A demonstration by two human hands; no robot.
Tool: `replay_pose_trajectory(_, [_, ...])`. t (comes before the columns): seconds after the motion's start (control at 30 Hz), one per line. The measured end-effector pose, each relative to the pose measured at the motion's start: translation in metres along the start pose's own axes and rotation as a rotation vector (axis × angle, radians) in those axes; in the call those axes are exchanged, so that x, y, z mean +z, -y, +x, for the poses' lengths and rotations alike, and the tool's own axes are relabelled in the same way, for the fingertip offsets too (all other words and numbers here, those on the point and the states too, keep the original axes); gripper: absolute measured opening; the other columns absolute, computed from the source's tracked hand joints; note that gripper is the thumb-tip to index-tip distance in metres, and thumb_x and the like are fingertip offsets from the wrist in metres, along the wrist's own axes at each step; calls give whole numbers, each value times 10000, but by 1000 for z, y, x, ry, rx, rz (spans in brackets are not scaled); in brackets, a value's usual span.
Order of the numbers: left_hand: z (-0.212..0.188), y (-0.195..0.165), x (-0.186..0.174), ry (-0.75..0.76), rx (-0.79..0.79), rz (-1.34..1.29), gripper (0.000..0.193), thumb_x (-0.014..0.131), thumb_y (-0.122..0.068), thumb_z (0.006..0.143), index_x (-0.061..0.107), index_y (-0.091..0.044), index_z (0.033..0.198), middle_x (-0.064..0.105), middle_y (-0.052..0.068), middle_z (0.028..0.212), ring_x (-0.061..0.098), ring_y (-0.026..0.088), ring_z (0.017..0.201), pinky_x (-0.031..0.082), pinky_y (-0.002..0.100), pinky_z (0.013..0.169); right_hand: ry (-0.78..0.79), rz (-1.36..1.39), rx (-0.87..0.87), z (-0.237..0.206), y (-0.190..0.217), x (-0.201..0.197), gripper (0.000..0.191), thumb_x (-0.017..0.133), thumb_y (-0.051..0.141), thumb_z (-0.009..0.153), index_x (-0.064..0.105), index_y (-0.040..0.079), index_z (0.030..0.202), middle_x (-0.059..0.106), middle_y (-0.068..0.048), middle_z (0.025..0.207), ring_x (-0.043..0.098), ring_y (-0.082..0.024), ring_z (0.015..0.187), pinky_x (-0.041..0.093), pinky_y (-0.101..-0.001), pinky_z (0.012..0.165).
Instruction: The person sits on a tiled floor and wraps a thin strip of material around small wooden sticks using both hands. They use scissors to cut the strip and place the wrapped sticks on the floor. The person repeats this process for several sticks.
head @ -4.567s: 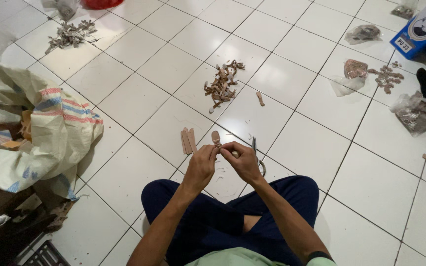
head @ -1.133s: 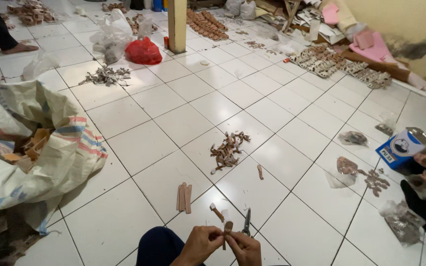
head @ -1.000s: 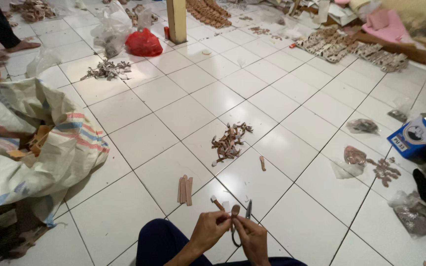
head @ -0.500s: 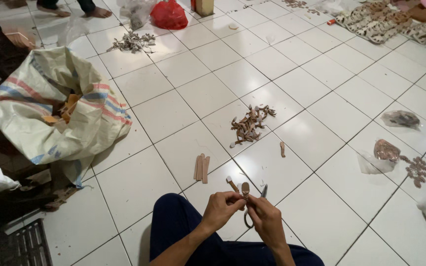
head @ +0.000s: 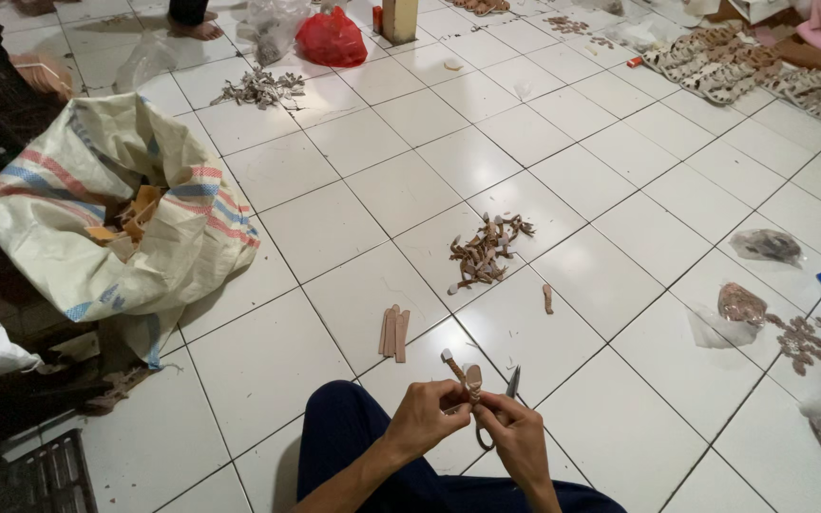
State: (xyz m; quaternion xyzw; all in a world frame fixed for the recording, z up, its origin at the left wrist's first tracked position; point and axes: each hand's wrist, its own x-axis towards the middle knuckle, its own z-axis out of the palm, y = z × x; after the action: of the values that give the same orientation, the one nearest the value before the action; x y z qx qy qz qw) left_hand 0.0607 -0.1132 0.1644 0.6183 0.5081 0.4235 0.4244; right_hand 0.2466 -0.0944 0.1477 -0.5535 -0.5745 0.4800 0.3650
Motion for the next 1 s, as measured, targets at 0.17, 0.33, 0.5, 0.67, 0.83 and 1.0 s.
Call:
replay_pose_trajectory(0.17, [3, 2, 1, 9, 8, 55, 209, 725, -148, 861, 748, 25, 976, 787, 162, 896, 800, 245, 876, 647, 331, 874, 33, 28, 37, -2, 2, -2, 287, 750, 142, 881, 804, 43, 1145, 511, 31, 548, 406, -61, 486, 296, -264, 435])
replay_pose_trajectory(0.33, [6, -2, 2, -28, 91, 125, 190, 720, -143, 853, 727, 39, 907, 774, 166, 846, 788, 259, 797, 651, 338, 780, -26, -77, -52, -3, 8, -5, 261, 758, 157, 875, 824, 50, 1104, 491, 27, 500, 377, -59, 453, 278, -274, 426])
replay_pose_trajectory(0.5, [6, -8, 2, -62, 180, 239, 152, 696, -109, 831, 713, 31, 888, 750, 165, 825, 767, 282, 735, 632, 361, 680, -83, -223, -151, -5, 11, -3, 166, 765, 160, 854, 798, 34, 958, 503, 6, 496, 391, -65, 440, 300, -276, 423])
replay_pose_trajectory(0.67, [3, -12, 3, -100, 287, 314, 147, 707, -87, 811, 703, 29, 901, 735, 169, 828, 745, 313, 701, 606, 395, 633, 6, -117, -121, -1, 4, -3, 204, 737, 220, 885, 770, 19, 900, 624, 42, 624, 472, -37, 480, 364, -237, 423])
replay_pose_trajectory(0.83, [4, -14, 7, -69, 140, 249, 174, 714, -158, 910, 738, 14, 921, 764, 149, 838, 755, 252, 721, 613, 345, 680, 110, 437, 278, 2, -6, -1, 290, 673, 273, 944, 766, 9, 1017, 499, 29, 630, 356, -56, 480, 259, -222, 416])
replay_pose_trajectory(1.0, [9, -7, -4, 56, -178, -188, 236, 728, -220, 913, 783, 0, 978, 794, 122, 870, 769, 154, 793, 633, 290, 749, -34, 317, 79, -1, -8, 10, 247, 695, 229, 918, 748, -3, 987, 591, 21, 695, 381, -45, 515, 286, -217, 432])
